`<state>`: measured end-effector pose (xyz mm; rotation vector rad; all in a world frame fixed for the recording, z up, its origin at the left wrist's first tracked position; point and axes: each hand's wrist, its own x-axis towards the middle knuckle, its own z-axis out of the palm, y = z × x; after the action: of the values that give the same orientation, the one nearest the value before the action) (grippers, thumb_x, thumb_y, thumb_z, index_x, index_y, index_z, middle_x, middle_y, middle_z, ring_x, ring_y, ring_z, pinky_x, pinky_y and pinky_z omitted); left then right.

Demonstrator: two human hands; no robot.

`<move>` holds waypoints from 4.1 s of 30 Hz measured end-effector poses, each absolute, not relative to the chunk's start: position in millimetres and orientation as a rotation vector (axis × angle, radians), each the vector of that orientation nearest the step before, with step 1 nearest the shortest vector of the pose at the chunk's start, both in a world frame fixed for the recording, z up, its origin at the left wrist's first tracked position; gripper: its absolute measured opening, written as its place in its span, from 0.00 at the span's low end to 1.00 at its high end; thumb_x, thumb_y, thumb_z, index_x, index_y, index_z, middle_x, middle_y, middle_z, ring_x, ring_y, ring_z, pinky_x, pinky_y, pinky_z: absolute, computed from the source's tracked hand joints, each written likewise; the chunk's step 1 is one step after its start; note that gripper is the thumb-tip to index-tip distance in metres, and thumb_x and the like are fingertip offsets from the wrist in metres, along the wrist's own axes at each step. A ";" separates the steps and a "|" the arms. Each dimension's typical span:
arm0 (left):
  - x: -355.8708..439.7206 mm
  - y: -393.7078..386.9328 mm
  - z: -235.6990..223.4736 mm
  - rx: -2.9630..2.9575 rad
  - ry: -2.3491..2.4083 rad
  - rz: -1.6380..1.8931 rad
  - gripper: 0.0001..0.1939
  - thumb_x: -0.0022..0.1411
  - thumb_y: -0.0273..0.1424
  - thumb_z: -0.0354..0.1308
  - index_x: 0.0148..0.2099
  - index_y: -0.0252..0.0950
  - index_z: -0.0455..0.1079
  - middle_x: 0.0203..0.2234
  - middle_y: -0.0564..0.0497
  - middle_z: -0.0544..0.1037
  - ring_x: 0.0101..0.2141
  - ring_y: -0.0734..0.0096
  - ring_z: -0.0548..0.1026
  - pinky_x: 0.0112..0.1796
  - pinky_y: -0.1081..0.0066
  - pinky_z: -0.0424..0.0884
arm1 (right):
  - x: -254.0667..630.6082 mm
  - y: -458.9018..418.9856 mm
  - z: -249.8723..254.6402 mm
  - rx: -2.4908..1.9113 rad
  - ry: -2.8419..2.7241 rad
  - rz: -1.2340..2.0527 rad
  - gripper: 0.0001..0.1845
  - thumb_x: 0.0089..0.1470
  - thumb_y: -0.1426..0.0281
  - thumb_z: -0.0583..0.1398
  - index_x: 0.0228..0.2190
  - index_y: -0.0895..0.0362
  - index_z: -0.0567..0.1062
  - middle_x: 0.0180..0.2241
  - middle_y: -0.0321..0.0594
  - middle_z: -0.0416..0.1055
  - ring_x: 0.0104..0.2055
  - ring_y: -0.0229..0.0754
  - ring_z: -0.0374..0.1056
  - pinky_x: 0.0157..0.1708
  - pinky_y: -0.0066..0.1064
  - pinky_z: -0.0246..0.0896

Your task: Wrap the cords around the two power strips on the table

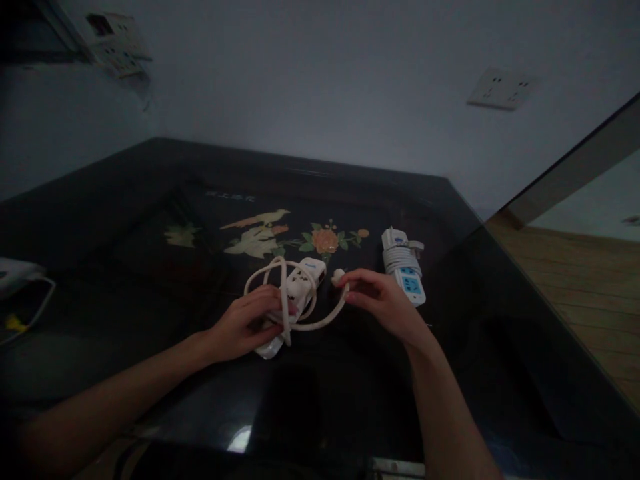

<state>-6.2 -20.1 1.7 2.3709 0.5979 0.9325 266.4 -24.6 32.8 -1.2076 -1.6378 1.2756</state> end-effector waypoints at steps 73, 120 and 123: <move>23.2 -11.9 76.6 3.088 1.034 0.348 0.08 0.65 0.30 0.52 0.41 0.35 0.72 0.35 0.49 0.77 0.38 0.63 0.74 0.40 0.65 0.67 | 274.3 -37.6 39.3 -1.422 -1.920 1.469 0.15 0.48 0.66 0.65 0.38 0.54 0.71 0.32 0.36 0.74 0.33 0.40 0.71 0.30 0.32 0.67; -53.0 66.8 101.9 2.398 1.082 0.124 0.14 0.60 0.39 0.56 0.46 0.42 0.76 0.40 0.54 0.81 0.41 0.67 0.76 0.42 0.73 0.67 | 215.4 -40.3 13.0 -1.335 -1.927 0.562 0.17 0.56 0.70 0.60 0.48 0.51 0.69 0.55 0.46 0.61 0.58 0.49 0.60 0.55 0.48 0.61; -63.0 79.1 94.1 2.422 1.222 0.069 0.18 0.60 0.39 0.55 0.50 0.40 0.74 0.44 0.52 0.79 0.43 0.65 0.75 0.43 0.72 0.66 | 215.6 -40.2 12.0 -1.339 -1.934 0.565 0.16 0.56 0.69 0.59 0.48 0.50 0.69 0.56 0.46 0.60 0.59 0.50 0.59 0.56 0.49 0.60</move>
<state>-63.0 79.1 94.1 2.4219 1.2223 0.0686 215.6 -40.2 12.0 -1.3385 -1.9339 0.5651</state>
